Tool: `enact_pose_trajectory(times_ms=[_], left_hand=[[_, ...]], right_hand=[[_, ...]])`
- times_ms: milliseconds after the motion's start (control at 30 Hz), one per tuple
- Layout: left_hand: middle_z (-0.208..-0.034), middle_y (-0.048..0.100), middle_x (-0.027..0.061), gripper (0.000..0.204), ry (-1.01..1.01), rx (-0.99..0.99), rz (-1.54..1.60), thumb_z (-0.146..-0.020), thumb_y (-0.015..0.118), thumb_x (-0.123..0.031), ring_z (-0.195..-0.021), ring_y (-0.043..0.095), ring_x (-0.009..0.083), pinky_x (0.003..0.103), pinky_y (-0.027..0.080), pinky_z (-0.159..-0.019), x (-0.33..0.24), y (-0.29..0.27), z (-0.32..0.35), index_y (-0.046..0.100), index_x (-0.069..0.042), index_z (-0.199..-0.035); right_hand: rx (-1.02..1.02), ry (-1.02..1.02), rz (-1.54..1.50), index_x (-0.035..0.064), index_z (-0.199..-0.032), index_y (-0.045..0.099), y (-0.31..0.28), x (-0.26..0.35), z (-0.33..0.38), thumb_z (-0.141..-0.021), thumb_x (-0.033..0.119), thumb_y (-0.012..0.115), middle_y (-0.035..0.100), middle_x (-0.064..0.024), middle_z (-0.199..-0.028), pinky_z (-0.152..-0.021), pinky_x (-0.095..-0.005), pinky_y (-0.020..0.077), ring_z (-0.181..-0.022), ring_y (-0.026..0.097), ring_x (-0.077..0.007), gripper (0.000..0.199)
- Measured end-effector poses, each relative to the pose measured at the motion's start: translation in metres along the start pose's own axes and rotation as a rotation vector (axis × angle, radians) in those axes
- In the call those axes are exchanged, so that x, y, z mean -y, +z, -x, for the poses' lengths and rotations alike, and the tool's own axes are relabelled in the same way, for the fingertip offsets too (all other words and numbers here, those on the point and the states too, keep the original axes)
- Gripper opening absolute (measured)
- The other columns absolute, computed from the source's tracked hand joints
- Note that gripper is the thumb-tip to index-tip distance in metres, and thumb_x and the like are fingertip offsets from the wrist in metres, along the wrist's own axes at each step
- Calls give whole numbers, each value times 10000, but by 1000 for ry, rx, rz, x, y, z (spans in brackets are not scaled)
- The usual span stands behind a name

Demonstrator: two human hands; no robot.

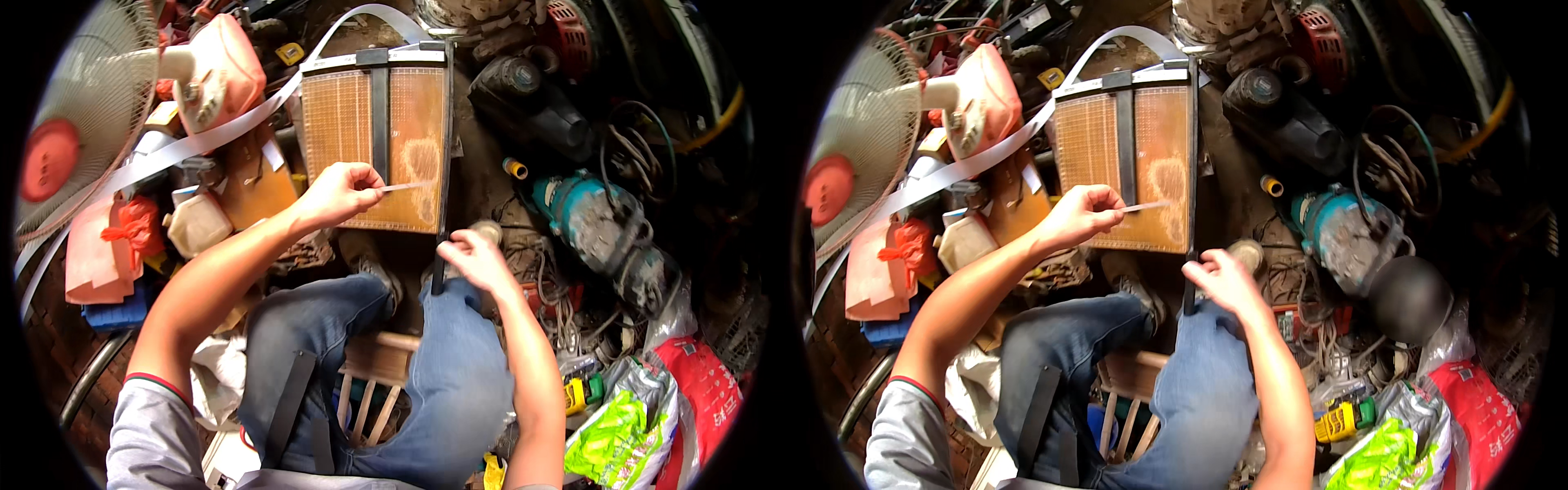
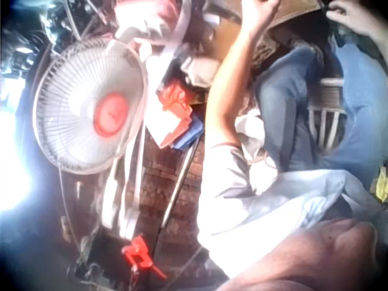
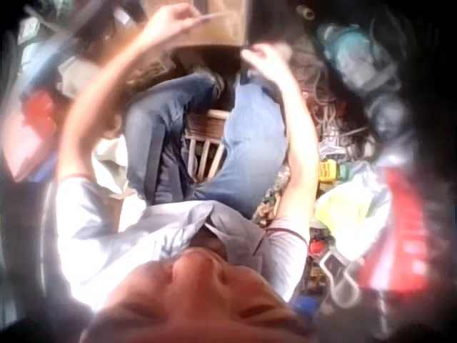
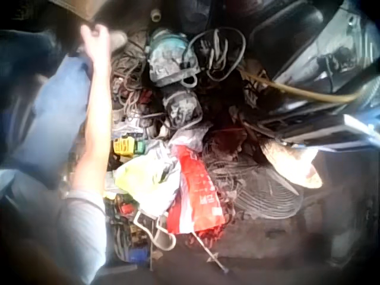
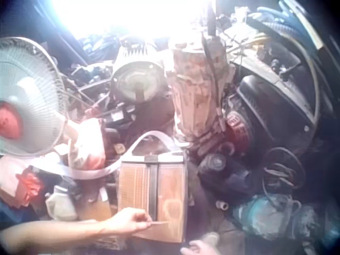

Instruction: The person assembles cylindrical motor stators by inserting metal laminated cores into copper-wound coils on a workbench. They then move to a cluttered area, sit on a chair, and use a knife to cut a strip of white tape on a cutting mat.

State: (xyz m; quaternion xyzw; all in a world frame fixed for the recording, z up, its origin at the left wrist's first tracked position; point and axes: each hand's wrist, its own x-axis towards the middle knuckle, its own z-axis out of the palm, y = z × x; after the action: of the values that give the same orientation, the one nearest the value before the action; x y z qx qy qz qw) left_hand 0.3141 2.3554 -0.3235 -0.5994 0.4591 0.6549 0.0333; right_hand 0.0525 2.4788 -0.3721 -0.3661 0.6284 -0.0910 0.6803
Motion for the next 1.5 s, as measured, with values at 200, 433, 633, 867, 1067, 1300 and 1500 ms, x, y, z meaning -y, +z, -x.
enact_pose_trajectory(times_ms=[200, 433, 633, 867, 1067, 1300, 1500], left_hand=[[-877, 674, 59, 183, -1, 338, 232, -893, 589, -74, -754, 623, 98, 224, 495, -687, 3, -14, -44, 621, 25, -1044], [-902, 683, 79, 126, 162, 381, 47, -901, 587, -49, -822, 649, 123, 249, 522, -764, 18, 2, -49, 612, 37, -990], [-689, 607, 88, 100, 1127, -121, -574, -739, 673, -18, -604, 619, 240, 312, 497, -527, 12, 44, -44, 619, -61, -811], [-944, 626, 62, 268, 1242, -192, -716, -710, 730, -141, -834, 621, 234, 324, 515, -703, 23, 71, -36, 605, -74, -937], [-1372, 427, 137, 524, 1147, -273, -1043, -702, 725, -331, -1278, 401, 295, 477, 256, -1093, 60, 57, -57, 574, -61, -1125], [-1396, 422, 127, 516, 1187, -313, -1075, -733, 687, -343, -1293, 400, 272, 484, 249, -1092, 73, 57, -63, 575, -78, -1162], [-1389, 431, 114, 489, 1208, -306, -1062, -756, 672, -329, -1291, 404, 250, 462, 272, -1073, 69, 55, -65, 571, -87, -1169]], right_hand=[[245, 9, 157, -26, -762, 521, 0, -15, -39, -751, 344, 739, 556, -69, -655, -541, -310, 438, -600, 512, -122, 429], [81, -288, 107, -23, -1041, 630, -37, 9, -49, -798, 279, 730, 671, -77, -842, -660, -255, 494, -752, 621, -109, 400], [123, -376, -104, -24, -1012, 632, -26, 35, -34, -917, 298, 599, 654, -43, -839, -694, -230, 480, -760, 590, -99, 337], [204, -219, -287, 17, -863, 638, -33, 8, -26, -885, 186, 623, 596, -1, -685, -538, -196, 441, -578, 530, -61, 172], [497, -162, -469, -10, -911, 626, -35, -79, -25, -882, 150, 631, 649, -134, -1052, -774, -291, 535, -876, 634, -152, 162], [763, -259, -635, 9, -870, 595, -10, -53, -10, -888, 120, 610, 650, -64, -927, -820, -273, 476, -871, 602, -131, 113], [427, -153, -226, -8, -876, 656, -55, -40, -22, -857, 84, 612, 689, -98, -941, -797, -281, 487, -873, 630, -148, 104]])
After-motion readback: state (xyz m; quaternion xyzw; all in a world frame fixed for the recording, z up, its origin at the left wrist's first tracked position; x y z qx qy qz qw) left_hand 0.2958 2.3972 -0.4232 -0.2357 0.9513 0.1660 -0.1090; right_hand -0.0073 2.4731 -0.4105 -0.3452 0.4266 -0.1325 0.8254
